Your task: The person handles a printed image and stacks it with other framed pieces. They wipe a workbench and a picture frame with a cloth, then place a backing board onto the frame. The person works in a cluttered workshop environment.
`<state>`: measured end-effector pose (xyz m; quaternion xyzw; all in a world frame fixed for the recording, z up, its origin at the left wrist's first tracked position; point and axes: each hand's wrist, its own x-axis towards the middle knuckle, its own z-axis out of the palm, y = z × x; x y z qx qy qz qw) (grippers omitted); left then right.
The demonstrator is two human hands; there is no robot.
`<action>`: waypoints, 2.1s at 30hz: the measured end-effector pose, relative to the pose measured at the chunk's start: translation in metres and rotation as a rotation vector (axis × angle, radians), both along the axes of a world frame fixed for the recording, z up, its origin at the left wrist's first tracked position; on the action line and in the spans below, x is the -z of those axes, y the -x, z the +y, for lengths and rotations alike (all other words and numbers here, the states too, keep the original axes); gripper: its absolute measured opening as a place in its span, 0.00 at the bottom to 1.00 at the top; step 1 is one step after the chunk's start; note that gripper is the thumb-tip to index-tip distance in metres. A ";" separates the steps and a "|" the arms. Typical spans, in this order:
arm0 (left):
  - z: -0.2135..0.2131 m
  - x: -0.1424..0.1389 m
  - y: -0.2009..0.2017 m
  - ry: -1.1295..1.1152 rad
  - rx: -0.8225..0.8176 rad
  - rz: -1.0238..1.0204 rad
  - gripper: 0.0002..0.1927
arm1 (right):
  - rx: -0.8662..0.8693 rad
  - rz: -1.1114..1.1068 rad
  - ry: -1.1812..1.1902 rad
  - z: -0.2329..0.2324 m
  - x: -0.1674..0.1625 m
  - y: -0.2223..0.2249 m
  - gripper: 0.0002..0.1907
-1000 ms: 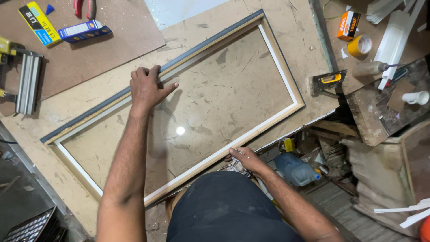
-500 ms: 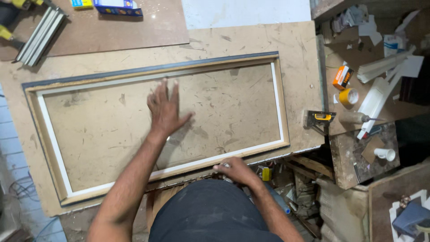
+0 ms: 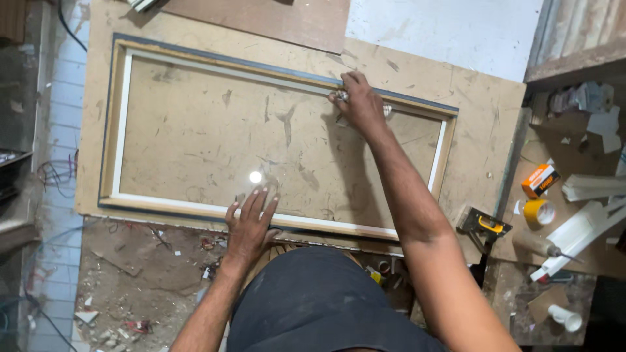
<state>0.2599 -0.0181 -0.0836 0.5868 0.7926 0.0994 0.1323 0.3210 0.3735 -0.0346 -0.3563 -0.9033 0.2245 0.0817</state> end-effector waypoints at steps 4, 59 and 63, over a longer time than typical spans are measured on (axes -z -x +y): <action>-0.006 -0.001 -0.007 -0.015 -0.106 0.035 0.55 | -0.058 -0.112 -0.016 0.002 0.000 0.030 0.24; -0.670 -0.025 0.806 -0.691 -1.532 0.231 0.15 | -0.437 0.056 -0.437 -0.562 0.016 0.363 0.23; -0.697 -0.015 0.894 -0.632 -1.623 0.203 0.19 | -0.416 -0.029 -0.467 -0.562 0.045 0.366 0.21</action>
